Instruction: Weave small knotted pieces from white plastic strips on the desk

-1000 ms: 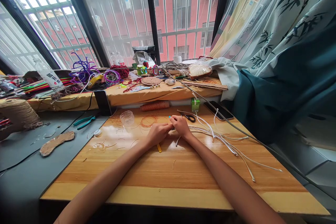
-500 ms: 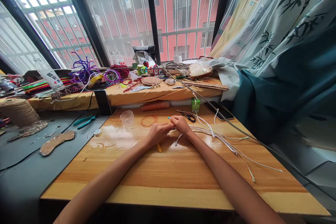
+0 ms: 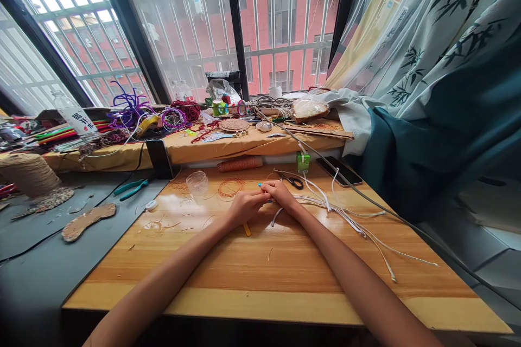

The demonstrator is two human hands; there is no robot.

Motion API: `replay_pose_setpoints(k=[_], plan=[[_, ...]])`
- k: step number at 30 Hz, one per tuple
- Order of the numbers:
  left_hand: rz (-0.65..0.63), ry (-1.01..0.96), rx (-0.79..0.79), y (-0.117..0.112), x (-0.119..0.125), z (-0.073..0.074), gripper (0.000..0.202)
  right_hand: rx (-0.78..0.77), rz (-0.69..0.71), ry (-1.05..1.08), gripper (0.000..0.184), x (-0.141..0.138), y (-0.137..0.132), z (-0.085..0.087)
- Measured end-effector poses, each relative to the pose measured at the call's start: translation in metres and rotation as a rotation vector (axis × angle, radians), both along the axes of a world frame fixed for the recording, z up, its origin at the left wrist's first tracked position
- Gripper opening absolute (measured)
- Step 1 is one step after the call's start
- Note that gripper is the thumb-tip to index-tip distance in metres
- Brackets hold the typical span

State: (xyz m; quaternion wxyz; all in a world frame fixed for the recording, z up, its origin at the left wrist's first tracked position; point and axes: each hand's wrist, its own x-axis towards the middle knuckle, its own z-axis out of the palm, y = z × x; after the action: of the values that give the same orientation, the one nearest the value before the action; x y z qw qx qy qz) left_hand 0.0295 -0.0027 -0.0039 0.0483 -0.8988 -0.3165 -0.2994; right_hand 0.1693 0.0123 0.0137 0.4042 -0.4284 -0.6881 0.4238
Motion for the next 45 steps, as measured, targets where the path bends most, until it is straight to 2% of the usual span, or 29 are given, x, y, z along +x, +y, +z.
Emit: replay_pose_setpoints(k=[18,25,34,45], plan=[[-0.038,-0.037,0.036,0.0007,-0.0002,-0.0017,0.026,-0.043,0.025,0.021,0.028,0.0017,0.0031,-0.0027],[-0.066,-0.127,0.031,0.0018,-0.0009,-0.0033,0.026,-0.068,0.064,0.033,0.029,0.0028,-0.0005,0.0024],[-0.082,-0.247,0.032,0.0028,-0.0001,-0.0045,0.022,-0.074,0.079,0.044,0.028,0.0032,0.0012,0.0],[-0.024,-0.374,-0.029,0.0006,0.0006,0.0006,0.022,-0.044,0.088,-0.017,0.02,0.0058,0.0021,0.0007]])
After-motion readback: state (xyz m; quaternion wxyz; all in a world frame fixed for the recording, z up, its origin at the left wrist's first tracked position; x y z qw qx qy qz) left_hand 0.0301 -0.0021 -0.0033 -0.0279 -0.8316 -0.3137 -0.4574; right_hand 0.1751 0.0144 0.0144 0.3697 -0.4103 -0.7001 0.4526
